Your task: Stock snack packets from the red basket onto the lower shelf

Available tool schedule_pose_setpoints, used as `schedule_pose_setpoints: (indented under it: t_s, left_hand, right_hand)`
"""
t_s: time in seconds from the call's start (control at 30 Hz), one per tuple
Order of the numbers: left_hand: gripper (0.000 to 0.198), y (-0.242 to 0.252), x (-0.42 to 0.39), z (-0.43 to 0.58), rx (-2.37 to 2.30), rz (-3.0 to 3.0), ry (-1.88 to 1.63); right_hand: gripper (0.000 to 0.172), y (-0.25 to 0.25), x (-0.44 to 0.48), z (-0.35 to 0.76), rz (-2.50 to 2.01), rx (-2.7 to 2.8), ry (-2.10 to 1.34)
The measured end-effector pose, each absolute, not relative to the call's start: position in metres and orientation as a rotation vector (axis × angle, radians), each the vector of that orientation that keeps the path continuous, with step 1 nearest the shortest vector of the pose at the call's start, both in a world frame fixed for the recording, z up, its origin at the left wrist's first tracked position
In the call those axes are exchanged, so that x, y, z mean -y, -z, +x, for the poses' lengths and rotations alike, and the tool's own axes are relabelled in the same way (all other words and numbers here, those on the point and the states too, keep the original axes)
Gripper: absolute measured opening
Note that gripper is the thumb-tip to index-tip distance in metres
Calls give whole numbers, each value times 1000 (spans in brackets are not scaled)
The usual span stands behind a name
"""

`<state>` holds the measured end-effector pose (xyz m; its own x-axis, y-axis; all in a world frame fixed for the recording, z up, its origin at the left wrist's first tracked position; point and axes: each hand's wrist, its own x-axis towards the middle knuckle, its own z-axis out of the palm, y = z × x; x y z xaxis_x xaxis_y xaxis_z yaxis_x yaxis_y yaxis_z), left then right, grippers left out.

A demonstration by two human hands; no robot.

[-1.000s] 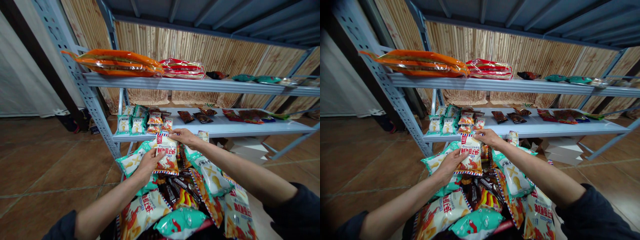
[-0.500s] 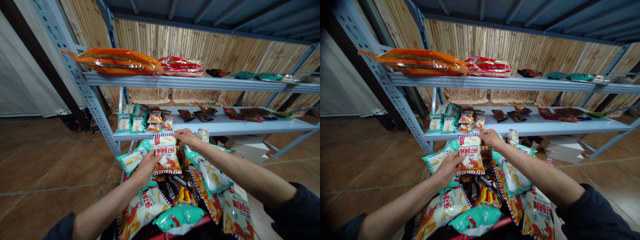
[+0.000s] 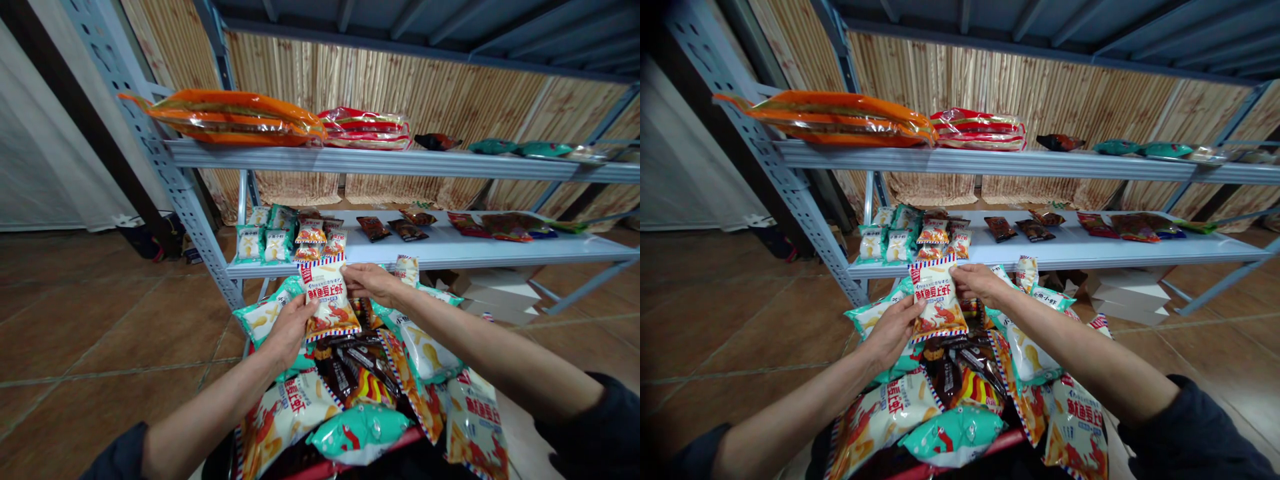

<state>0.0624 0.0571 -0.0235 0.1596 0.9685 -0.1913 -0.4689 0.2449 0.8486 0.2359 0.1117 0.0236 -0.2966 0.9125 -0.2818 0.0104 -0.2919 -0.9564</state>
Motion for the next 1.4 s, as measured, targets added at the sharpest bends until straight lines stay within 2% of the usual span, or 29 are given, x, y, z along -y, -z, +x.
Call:
schedule_pose_setpoints:
  t_s: [0.53, 1.03, 1.3, 1.4]
  left_hand:
    - [47, 12, -54, 63, -855, 725, -1214]
    - [28, 14, -65, 64, -961, 706, -1224]
    - [17, 15, -84, 65, -948, 547, -1467]
    - [13, 12, -90, 67, -955, 506, -1554]
  right_hand:
    - [14, -22, -85, 224, -1241, 1149, -1692]
    - [15, -11, -85, 216, -1365, 1093, -1550]
    - [39, -8, -73, 219, -1333, 1012, -1649]
    - [36, -1, -64, 217, -1253, 880, -1779]
